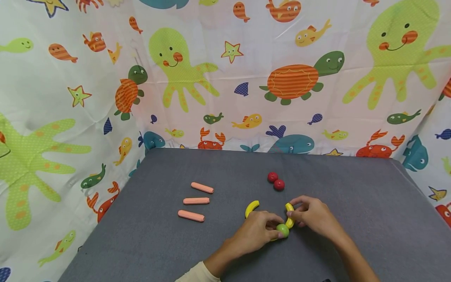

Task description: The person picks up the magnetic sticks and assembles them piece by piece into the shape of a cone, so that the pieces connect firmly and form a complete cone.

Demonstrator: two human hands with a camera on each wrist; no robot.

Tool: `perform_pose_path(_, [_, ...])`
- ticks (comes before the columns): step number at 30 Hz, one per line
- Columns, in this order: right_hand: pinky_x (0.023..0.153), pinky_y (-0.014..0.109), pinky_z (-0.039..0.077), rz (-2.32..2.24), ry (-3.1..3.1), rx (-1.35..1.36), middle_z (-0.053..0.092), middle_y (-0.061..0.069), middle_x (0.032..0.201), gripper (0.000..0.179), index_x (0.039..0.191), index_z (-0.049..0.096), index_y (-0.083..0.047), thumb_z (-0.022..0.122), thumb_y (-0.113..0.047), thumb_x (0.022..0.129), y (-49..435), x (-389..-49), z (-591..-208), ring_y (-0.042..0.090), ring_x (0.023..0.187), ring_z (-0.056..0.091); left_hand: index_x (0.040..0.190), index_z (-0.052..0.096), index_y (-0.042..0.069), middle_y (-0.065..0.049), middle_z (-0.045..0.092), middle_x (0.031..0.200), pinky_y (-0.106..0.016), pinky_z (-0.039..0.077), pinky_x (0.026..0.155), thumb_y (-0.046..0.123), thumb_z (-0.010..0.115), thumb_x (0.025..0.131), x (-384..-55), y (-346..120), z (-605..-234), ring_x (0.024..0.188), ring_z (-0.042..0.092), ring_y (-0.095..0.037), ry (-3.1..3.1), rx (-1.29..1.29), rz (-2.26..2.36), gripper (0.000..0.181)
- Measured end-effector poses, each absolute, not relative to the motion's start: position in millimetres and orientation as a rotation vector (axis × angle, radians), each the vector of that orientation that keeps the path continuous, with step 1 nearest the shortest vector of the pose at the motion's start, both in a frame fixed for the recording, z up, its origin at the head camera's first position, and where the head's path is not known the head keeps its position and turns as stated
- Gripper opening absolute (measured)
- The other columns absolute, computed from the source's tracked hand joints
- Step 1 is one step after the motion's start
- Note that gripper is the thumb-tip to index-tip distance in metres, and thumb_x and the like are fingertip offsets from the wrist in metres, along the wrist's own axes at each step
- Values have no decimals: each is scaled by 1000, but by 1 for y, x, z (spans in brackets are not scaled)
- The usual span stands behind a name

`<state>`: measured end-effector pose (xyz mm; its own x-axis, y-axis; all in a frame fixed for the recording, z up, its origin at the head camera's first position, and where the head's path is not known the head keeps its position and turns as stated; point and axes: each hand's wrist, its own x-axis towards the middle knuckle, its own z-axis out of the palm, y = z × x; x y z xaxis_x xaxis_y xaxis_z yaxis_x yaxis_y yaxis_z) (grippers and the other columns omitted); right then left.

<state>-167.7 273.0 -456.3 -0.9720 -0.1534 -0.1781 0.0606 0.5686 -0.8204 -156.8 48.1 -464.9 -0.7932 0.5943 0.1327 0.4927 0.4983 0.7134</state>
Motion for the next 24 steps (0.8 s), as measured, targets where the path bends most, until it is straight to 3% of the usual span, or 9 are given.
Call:
perform_pose_path(11, [66, 34, 59, -1266, 2606, -41, 76, 5, 91, 44, 129, 68, 5, 77, -25, 98, 275, -170, -456, 21, 78, 69, 121, 79, 8, -4, 76, 114, -14, 54, 80, 13, 81, 96, -176, 25, -450, 92, 66, 4, 2514, 752, 1476, 26])
perform_pose_path(19, [64, 33, 55, -1153, 2660, -44, 71, 3, 91, 48, 128, 69, 3, 78, -32, 97, 273, -169, -455, 19, 76, 65, 122, 78, 5, -12, 75, 116, -24, 56, 87, 13, 81, 96, -198, -1, -458, 106, 72, -24, 2644, 652, 1461, 28])
perform_pose_path(24, [58, 34, 49, -1035, 2706, -20, 63, 4, 86, 59, 130, 66, 1, 79, -44, 94, 270, -168, -457, 19, 70, 59, 121, 78, 4, -9, 75, 115, -24, 55, 83, 14, 82, 95, -207, -7, -470, 100, 69, -18, 2685, 557, 1354, 29])
